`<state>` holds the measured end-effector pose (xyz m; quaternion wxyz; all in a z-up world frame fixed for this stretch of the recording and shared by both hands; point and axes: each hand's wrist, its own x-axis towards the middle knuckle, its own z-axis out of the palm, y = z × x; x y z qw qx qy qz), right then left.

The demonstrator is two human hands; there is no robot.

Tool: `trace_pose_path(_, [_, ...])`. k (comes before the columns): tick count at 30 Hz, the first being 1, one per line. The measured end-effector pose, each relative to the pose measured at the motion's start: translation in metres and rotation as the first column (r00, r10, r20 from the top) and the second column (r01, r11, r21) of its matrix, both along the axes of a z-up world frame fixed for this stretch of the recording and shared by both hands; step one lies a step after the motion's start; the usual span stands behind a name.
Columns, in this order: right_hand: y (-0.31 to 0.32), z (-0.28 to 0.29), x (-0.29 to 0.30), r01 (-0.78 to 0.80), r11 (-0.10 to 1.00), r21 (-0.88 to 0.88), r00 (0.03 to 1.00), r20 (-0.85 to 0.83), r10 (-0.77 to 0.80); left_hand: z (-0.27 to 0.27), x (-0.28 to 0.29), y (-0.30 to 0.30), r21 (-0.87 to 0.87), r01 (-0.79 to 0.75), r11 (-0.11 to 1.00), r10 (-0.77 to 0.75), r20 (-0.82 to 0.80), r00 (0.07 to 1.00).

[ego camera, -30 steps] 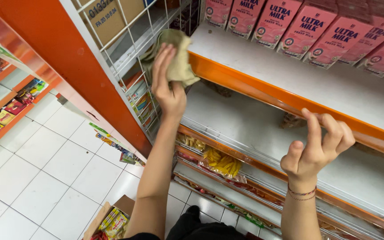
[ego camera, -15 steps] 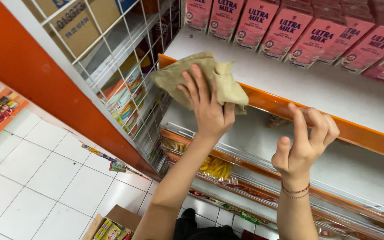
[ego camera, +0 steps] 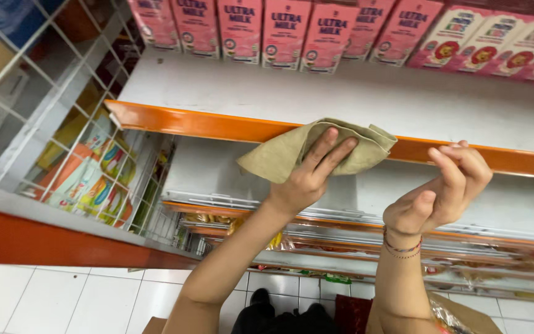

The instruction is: The person sprays a shelf with a green bottle, wipes the surface with a tan cloth, then cleans it again with a checkered cloth, and finally places a snack package on the shelf.

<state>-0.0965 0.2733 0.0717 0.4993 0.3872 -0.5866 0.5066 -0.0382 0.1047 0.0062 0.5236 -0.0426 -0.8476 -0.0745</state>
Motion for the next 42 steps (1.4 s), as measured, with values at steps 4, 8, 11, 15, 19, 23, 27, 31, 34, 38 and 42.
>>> trace_pose_path(4, [0.020, -0.002, -0.007, 0.054, 0.998, -0.039, 0.999, 0.008, -0.054, 0.015, -0.009, 0.034, -0.065, 0.075, 0.995, -0.072, 0.055, 0.996])
trace_pose_path(8, [0.049, -0.001, -0.018, 0.092, 0.993, -0.075, 0.996, 0.018, -0.091, 0.027, -0.024, 0.070, -0.097, 0.102, 0.990, -0.094, 0.084, 0.992])
trace_pose_path(11, [0.076, 0.000, -0.025, 0.113, 0.990, -0.088, 0.994, 0.019, -0.112, 0.034, -0.037, 0.097, -0.151, 0.112, 0.982, -0.096, 0.105, 0.990])
trace_pose_path(15, [0.118, 0.002, -0.032, 0.166, 0.985, -0.048, 0.986, 0.033, -0.165, 0.036, -0.053, 0.133, -0.255, 0.060, 0.965, -0.018, 0.162, 0.987])
trace_pose_path(19, [0.156, 0.004, -0.044, 0.167, 0.985, -0.041, 0.986, 0.032, -0.166, 0.039, -0.074, 0.170, -0.188, 0.121, 0.975, -0.100, 0.117, 0.988])
trace_pose_path(23, [0.188, 0.002, -0.054, 0.175, 0.984, -0.029, 0.984, 0.045, -0.173, 0.041, -0.090, 0.205, -0.322, 0.066, 0.945, -0.004, 0.188, 0.982])
trace_pose_path(27, [0.209, -0.001, -0.058, 0.198, 0.980, 0.017, 0.977, 0.075, -0.199, 0.038, -0.096, 0.217, -0.162, 0.195, 0.967, -0.188, 0.057, 0.981])
trace_pose_path(31, [0.217, -0.006, -0.061, 0.218, 0.972, 0.085, 0.971, 0.079, -0.224, 0.022, -0.081, 0.188, -0.181, 0.039, 0.983, -0.026, 0.075, 0.997])
trace_pose_path(34, [0.214, -0.009, -0.060, 0.203, 0.971, 0.128, 0.974, 0.077, -0.214, 0.003, -0.066, 0.141, -0.089, -0.018, 0.996, 0.020, 0.021, 1.000])
trace_pose_path(38, [0.202, -0.009, -0.058, 0.188, 0.967, 0.170, 0.977, 0.072, -0.202, -0.024, -0.034, 0.079, -0.034, -0.271, 0.962, 0.270, -0.041, 0.962])
trace_pose_path(42, [0.185, -0.001, -0.053, 0.215, 0.935, 0.283, 0.967, 0.069, -0.243, -0.026, -0.006, 0.047, 0.333, -0.219, 0.917, 0.241, -0.027, 0.970])
